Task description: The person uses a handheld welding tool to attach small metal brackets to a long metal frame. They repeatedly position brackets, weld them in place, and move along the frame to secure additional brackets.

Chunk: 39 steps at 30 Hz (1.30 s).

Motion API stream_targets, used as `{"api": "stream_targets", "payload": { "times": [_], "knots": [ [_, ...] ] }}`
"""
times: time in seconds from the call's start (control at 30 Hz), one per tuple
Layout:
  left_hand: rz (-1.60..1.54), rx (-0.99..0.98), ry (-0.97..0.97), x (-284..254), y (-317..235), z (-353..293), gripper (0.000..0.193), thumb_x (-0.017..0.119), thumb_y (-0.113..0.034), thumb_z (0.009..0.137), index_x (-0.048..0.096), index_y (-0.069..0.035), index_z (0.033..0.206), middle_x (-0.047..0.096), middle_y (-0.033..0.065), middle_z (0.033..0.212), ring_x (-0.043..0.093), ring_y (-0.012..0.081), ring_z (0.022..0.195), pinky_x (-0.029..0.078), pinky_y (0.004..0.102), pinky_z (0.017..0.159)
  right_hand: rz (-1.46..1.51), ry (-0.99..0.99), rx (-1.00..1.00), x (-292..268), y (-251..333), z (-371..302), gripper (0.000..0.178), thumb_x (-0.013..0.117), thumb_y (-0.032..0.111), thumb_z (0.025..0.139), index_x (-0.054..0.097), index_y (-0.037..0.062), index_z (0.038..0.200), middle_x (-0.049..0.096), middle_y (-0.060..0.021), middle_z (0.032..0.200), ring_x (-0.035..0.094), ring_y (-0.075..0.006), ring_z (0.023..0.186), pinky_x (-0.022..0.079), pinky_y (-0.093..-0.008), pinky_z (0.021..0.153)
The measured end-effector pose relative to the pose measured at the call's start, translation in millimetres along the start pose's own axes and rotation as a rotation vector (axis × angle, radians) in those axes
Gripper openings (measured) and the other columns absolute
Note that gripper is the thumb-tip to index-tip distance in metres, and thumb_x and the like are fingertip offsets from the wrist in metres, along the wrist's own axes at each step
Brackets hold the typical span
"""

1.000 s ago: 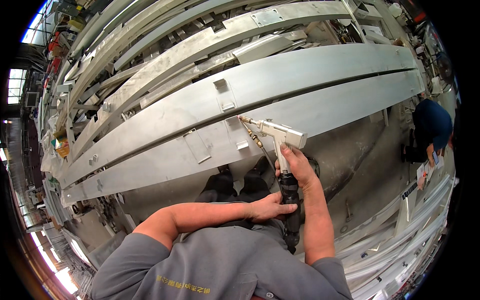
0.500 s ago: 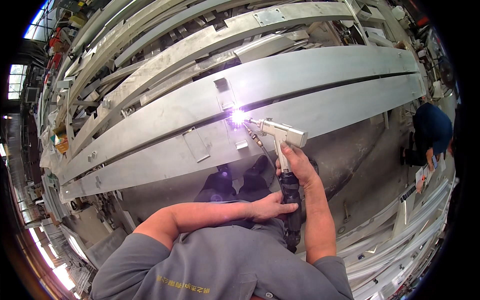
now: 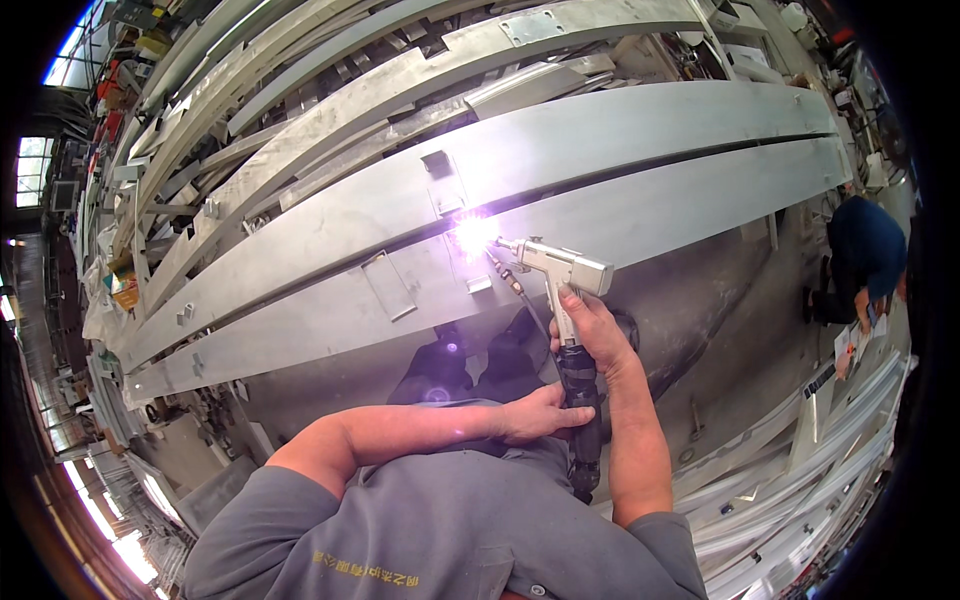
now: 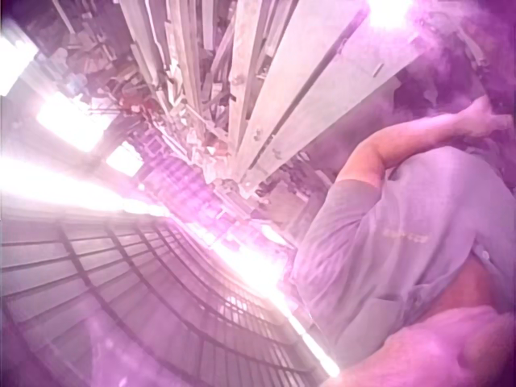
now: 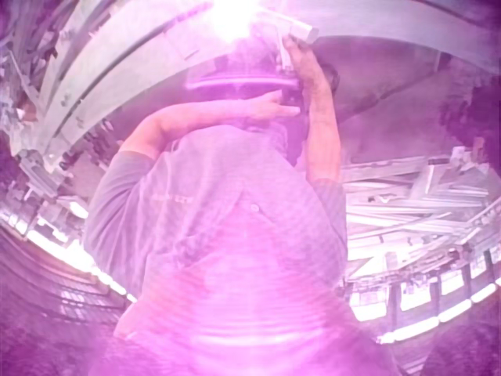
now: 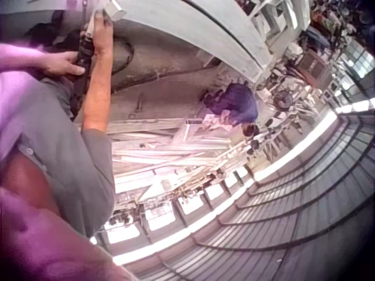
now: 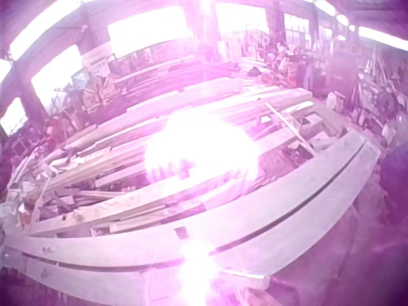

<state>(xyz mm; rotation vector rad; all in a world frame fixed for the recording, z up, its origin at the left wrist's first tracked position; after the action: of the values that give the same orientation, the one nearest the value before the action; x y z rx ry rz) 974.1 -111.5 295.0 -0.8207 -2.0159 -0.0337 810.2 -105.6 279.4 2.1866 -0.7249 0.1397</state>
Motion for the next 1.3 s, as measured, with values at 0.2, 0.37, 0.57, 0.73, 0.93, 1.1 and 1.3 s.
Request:
{"api": "stream_targets", "payload": {
  "times": [0.2,0.37,0.57,0.73,0.93,1.1,1.3],
  "knots": [
    [0.061,0.016,0.004,-5,13,5,0.04,0.062,-0.023,0.103,0.042,-0.005,0.132,0.057,0.0004,0.122,0.055,0.0101,0.111,0.049,0.03,0.097,0.063,-0.049,-0.014,3,-3,-9,0.045,0.058,0.047,0.1,0.058,0.0028,0.104,0.061,-0.0072,0.071,0.06,-0.0152,0.056,0.05,-0.0283,0.054],
    [0.076,0.046,-0.017,-8,10,7,0.039,0.062,-0.024,0.103,0.043,-0.003,0.13,0.058,0.0018,0.121,0.056,0.0111,0.11,0.05,0.0309,0.097,0.057,-0.031,-0.026,1,-1,-2,0.045,0.058,0.047,0.1,0.059,0.0027,0.104,0.061,-0.0073,0.071,0.06,-0.015,0.056,0.049,-0.0283,0.053],
    [0.07,0.06,-0.005,-11,7,3,0.04,0.061,-0.026,0.103,0.043,-0.003,0.131,0.058,0.0024,0.123,0.057,0.0124,0.112,0.05,0.032,0.098,0.032,-0.028,-0.009,5,2,2,0.044,0.057,0.046,0.101,0.058,0.0025,0.104,0.062,-0.0078,0.072,0.06,-0.0151,0.056,0.05,-0.0283,0.053],
    [0.083,0.088,-0.023,-4,-2,-3,0.036,0.061,-0.025,0.103,0.044,-0.005,0.127,0.057,-0.001,0.111,0.054,0.0079,0.097,0.049,0.0281,0.084,0.037,-0.028,-0.015,6,1,3,0.043,0.057,0.046,0.101,0.058,0.0025,0.104,0.062,-0.0081,0.072,0.061,-0.0152,0.056,0.05,-0.0282,0.053],
    [0.116,0.084,-0.022,-5,-2,-4,0.031,0.061,-0.024,0.104,0.045,-0.006,0.122,0.055,-0.0034,0.103,0.05,0.0058,0.089,0.046,0.0258,0.077,0.022,-0.058,-0.02,8,2,2,0.043,0.058,0.045,0.101,0.059,0.0027,0.103,0.062,-0.0079,0.071,0.061,-0.0152,0.056,0.05,-0.028,0.053],
    [0.124,0.08,-0.007,-13,5,1,0.032,0.061,-0.025,0.104,0.045,-0.006,0.124,0.056,-0.0022,0.107,0.053,0.0072,0.094,0.048,0.0272,0.081,0.023,-0.065,-0.016,8,1,2,0.043,0.058,0.046,0.1,0.059,0.003,0.103,0.062,-0.0075,0.071,0.061,-0.0148,0.056,0.05,-0.0277,0.053],
    [0.109,0.072,-0.003,-17,8,4,0.031,0.06,-0.024,0.104,0.046,-0.005,0.124,0.059,0.0002,0.113,0.056,0.0097,0.1,0.05,0.0298,0.09,0.028,-0.018,-0.004,6,0,6,0.047,0.061,0.049,0.098,0.059,0.0021,0.104,0.062,-0.0061,0.073,0.062,-0.014,0.058,0.051,-0.0277,0.054]
  ]
}}
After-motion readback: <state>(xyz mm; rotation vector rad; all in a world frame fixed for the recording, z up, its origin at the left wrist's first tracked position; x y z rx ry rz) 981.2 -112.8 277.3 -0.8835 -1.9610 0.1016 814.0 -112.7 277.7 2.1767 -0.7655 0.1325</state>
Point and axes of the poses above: each hand's wrist, its own z-axis towards the middle knuckle, its own x-axis out of the palm, y = z × x, the point moved 1 cm from there along z, towards the middle knuckle
